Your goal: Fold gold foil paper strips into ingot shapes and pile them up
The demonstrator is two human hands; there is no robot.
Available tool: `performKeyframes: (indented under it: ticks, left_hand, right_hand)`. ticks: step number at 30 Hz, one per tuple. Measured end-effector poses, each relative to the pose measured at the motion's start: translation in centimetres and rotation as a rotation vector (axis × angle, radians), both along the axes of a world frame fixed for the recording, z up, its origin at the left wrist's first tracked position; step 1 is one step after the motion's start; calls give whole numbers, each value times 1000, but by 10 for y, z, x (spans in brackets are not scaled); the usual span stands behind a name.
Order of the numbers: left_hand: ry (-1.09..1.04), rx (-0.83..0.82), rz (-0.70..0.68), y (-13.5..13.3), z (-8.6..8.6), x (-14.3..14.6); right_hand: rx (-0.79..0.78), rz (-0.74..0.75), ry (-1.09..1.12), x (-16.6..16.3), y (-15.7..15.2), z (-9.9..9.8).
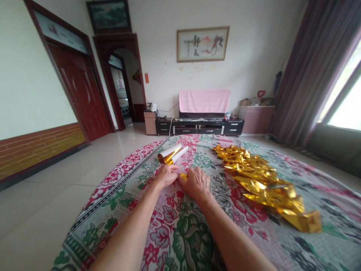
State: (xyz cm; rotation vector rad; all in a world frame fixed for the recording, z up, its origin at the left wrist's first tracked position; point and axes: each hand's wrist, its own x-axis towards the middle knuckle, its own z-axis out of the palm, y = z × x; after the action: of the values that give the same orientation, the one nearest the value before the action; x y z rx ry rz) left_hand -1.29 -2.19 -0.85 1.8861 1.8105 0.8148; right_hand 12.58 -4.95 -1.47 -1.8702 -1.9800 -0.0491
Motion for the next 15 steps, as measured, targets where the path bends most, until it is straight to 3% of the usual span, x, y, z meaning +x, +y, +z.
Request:
performKeyframes:
  ticks: [6,12,15]
  left_hand:
    - [61,-6,-4,2,0,0]
    - [63,31,-38,-2,4,1]
    - [129,59,-55,-6,6,4]
  right_hand:
    - [33,4,19,-2,-4,5]
    - [-121,1,89,5,-1,18]
    - [-120,23,106,12,4,21]
